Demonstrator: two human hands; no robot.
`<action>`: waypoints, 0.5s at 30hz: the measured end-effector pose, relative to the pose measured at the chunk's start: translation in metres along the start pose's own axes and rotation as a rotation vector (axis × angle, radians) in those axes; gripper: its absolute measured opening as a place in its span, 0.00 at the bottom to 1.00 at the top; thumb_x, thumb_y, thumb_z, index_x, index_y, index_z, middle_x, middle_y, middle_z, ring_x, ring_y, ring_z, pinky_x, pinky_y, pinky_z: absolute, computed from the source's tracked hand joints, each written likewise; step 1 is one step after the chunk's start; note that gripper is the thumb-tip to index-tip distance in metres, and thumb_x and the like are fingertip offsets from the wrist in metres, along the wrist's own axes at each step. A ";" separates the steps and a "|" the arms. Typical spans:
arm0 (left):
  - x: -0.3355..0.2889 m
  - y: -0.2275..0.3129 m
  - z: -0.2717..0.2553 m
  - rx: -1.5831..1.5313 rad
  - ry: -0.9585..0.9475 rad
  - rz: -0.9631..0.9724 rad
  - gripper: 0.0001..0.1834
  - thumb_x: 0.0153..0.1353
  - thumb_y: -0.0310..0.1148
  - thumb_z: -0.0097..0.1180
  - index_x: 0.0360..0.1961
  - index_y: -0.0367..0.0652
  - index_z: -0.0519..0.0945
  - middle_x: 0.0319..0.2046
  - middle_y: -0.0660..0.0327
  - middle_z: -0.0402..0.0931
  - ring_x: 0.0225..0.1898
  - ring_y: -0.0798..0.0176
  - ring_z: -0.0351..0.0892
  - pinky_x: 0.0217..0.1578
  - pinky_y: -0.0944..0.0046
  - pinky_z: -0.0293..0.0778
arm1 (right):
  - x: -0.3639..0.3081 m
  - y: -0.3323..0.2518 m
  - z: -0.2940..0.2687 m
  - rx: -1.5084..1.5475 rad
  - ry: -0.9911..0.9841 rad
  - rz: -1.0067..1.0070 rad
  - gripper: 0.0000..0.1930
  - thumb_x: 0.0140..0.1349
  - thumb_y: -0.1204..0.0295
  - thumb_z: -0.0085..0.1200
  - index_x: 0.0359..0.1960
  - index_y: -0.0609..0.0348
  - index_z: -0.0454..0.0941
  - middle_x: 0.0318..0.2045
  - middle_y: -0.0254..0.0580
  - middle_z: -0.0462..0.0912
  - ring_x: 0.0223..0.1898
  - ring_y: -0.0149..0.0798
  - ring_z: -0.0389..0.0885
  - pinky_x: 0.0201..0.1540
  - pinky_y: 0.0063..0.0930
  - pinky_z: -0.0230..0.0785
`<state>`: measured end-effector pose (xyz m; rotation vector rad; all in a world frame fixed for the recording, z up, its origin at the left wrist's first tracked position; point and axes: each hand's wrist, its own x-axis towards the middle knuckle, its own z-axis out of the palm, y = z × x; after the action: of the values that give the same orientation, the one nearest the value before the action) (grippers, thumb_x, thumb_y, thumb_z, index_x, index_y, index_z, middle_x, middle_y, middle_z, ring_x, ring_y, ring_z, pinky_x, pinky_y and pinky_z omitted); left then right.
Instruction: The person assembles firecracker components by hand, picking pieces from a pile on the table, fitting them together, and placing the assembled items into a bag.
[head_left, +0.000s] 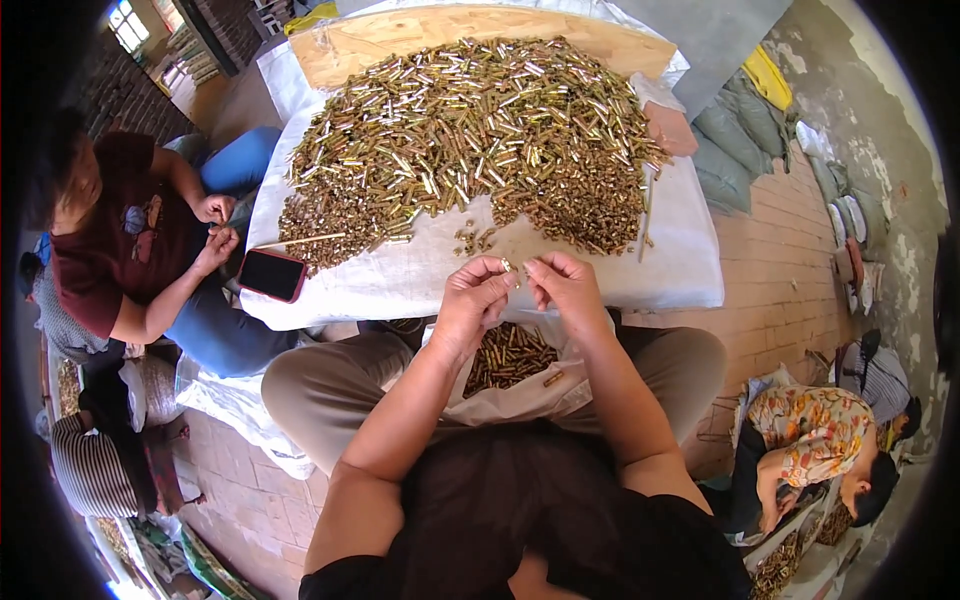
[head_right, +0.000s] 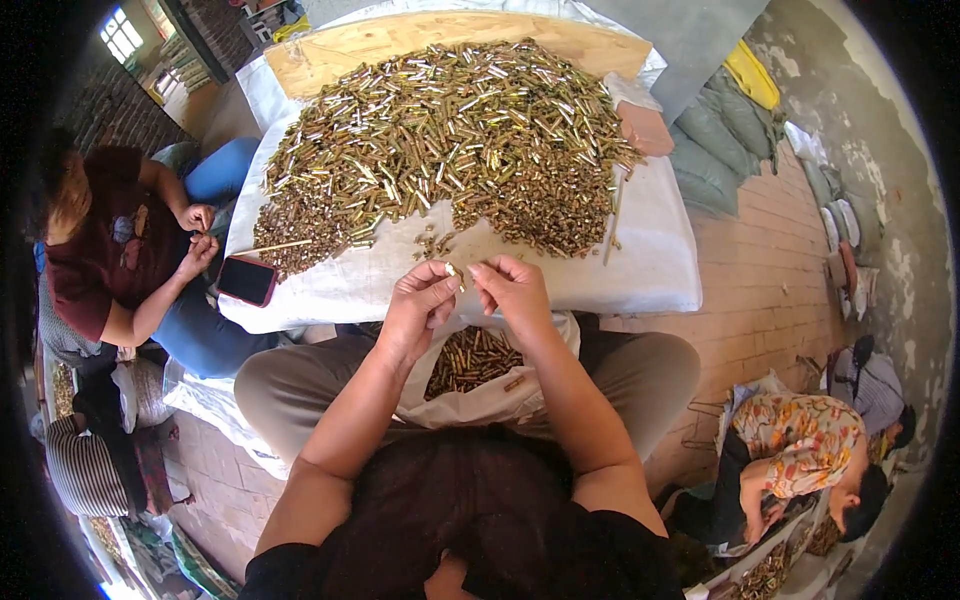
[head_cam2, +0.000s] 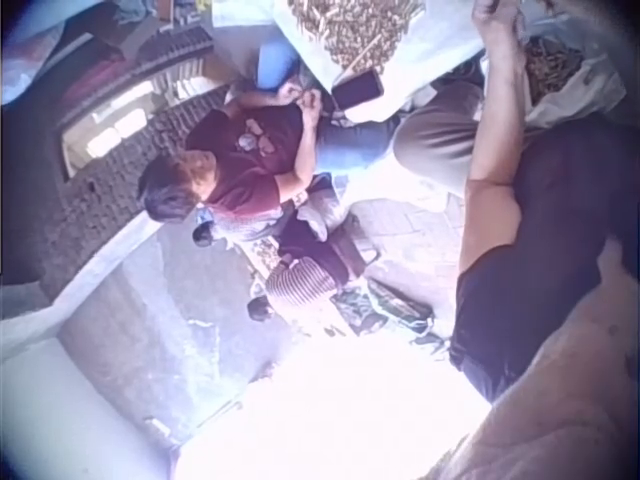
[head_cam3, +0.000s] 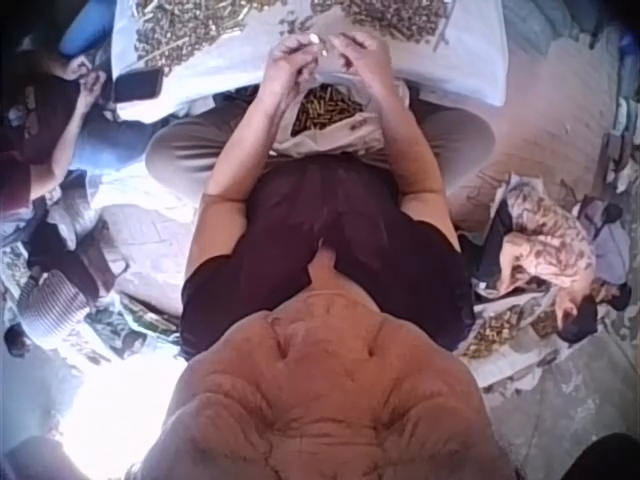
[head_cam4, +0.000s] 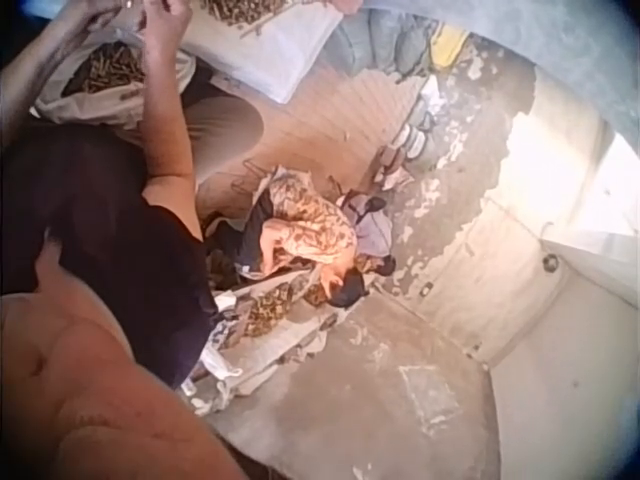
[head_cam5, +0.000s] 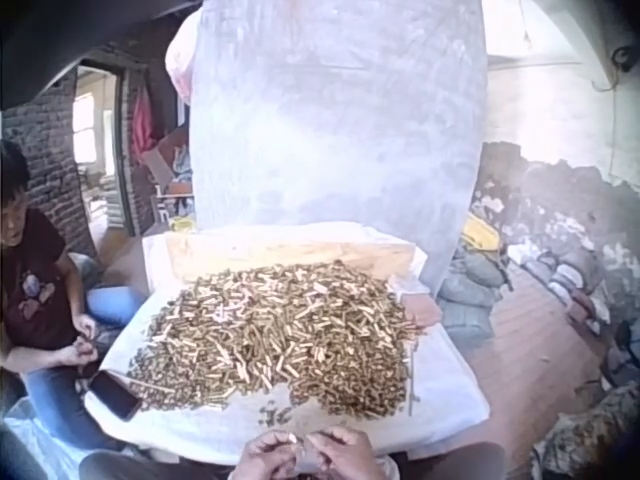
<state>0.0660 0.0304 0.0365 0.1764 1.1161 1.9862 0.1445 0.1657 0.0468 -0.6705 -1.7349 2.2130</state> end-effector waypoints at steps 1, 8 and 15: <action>-0.001 0.000 0.001 -0.001 0.000 -0.004 0.04 0.56 0.22 0.52 0.33 0.41 0.74 0.24 0.63 0.74 0.13 0.77 0.59 0.12 0.78 0.52 | 0.002 -0.002 -0.003 0.000 0.003 0.003 0.10 0.58 0.68 0.55 0.25 0.62 0.75 0.16 0.30 0.73 0.14 0.21 0.66 0.17 0.15 0.60; -0.006 -0.006 0.002 0.336 -0.146 0.033 0.03 0.61 0.24 0.46 0.36 0.42 0.69 0.24 0.66 0.72 0.15 0.78 0.61 0.15 0.78 0.53 | 0.009 -0.011 0.002 -0.033 -0.043 -0.035 0.10 0.58 0.68 0.55 0.23 0.60 0.74 0.16 0.30 0.72 0.14 0.21 0.66 0.16 0.15 0.58; -0.009 -0.003 0.002 0.460 -0.098 0.135 0.02 0.60 0.21 0.48 0.34 0.39 0.70 0.23 0.68 0.68 0.26 0.76 0.64 0.28 0.75 0.64 | 0.009 -0.008 0.002 -0.130 -0.032 -0.006 0.13 0.56 0.67 0.57 0.19 0.60 0.73 0.13 0.29 0.71 0.12 0.20 0.64 0.13 0.15 0.54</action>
<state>0.0741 0.0260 0.0375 0.5964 1.5147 1.7832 0.1352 0.1699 0.0532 -0.6600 -1.9077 2.1321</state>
